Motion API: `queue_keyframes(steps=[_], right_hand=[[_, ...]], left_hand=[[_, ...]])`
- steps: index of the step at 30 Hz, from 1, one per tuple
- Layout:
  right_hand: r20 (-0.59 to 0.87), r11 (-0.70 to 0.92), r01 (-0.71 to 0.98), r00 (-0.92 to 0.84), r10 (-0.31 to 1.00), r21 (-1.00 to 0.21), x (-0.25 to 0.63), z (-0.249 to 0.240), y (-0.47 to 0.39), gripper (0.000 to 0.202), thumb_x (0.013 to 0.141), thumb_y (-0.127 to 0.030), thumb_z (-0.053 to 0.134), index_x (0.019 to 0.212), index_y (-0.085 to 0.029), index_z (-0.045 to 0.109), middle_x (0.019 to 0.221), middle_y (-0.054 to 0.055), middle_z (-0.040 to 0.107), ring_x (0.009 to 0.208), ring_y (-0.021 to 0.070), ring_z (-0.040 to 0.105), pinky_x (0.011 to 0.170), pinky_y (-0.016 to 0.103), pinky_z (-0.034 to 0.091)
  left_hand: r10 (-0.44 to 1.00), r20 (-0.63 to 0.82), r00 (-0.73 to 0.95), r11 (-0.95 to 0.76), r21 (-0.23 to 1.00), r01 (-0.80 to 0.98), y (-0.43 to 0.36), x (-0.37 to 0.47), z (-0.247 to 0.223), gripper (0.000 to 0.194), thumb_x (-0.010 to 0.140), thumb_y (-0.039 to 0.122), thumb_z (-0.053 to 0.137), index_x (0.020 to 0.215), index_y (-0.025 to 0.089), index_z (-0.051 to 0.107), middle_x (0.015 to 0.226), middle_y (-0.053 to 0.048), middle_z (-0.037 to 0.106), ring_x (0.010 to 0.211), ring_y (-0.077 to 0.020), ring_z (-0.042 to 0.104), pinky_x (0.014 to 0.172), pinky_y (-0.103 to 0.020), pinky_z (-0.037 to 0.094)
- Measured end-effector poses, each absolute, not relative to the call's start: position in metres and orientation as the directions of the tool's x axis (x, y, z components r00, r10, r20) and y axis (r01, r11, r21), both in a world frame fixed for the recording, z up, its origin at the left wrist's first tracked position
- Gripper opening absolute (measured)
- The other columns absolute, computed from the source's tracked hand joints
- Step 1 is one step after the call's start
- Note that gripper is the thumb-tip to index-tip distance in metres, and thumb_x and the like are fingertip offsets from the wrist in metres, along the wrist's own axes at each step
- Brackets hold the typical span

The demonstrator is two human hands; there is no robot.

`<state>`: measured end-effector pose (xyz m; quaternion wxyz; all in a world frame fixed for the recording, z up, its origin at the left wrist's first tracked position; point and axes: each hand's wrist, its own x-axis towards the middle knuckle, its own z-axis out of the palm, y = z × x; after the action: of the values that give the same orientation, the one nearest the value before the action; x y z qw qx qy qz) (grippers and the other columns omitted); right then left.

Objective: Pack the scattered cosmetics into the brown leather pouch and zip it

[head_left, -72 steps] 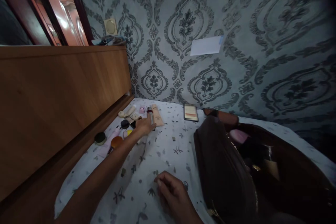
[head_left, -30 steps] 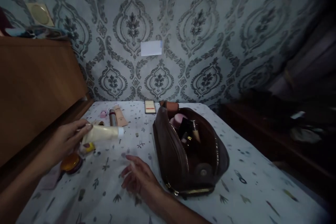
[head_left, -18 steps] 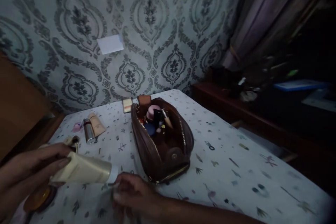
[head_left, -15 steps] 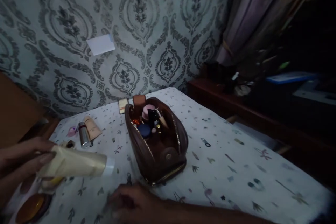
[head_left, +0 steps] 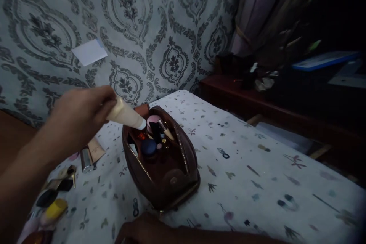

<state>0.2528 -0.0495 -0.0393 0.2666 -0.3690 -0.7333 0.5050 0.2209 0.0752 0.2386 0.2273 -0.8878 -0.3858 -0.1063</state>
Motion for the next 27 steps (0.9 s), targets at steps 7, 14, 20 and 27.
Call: queue_keyframes(steps=[7,14,20,27], right_hand=[[-0.022,0.248,0.35,-0.615,0.788,-0.903,0.254,-0.029,-0.046,0.042,0.093,-0.041,0.064,0.122,-0.012,0.071,0.095,0.008,0.078,0.085,0.0147,0.072,0.066,0.014,0.046],[0.018,0.253,0.318,-0.59,0.807,-0.914,0.252,-0.032,-0.048,0.039,0.092,-0.044,0.063,0.117,-0.015,0.073,0.09,0.005,0.077,0.081,0.0137,0.069,0.071,0.016,0.047],[0.026,0.223,0.281,-0.568,0.823,-0.933,0.252,-0.037,-0.049,0.037,0.091,-0.042,0.065,0.116,-0.016,0.074,0.09,0.004,0.077,0.08,0.0137,0.07,0.066,0.015,0.047],[0.034,0.295,0.323,-0.62,0.784,-0.899,0.244,-0.058,-0.04,0.034,0.086,-0.021,0.07,0.12,-0.018,0.072,0.097,0.004,0.078,0.089,0.0168,0.073,0.073,0.016,0.048]], left_hand=[[0.706,0.051,0.706,-0.576,-0.538,0.615,0.1,0.266,0.209,0.028,0.093,0.028,0.037,0.096,0.023,0.064,0.093,-0.01,0.07,0.087,-0.0306,0.066,0.059,-0.033,0.035],[0.662,-0.042,0.749,-0.657,-0.514,0.552,0.111,0.278,0.189,0.025,0.089,0.021,0.046,0.1,0.018,0.068,0.1,-0.015,0.073,0.097,-0.0357,0.069,0.075,-0.038,0.049],[0.642,-0.159,0.75,-0.716,-0.475,0.512,0.111,0.284,0.178,0.022,0.088,0.016,0.05,0.097,0.018,0.07,0.097,-0.014,0.074,0.096,-0.0323,0.07,0.075,-0.035,0.049],[0.583,-0.25,0.773,-0.798,-0.356,0.487,0.127,0.29,0.169,0.024,0.089,0.022,0.05,0.085,0.023,0.074,0.093,-0.008,0.075,0.087,-0.0254,0.069,0.069,-0.03,0.045]])
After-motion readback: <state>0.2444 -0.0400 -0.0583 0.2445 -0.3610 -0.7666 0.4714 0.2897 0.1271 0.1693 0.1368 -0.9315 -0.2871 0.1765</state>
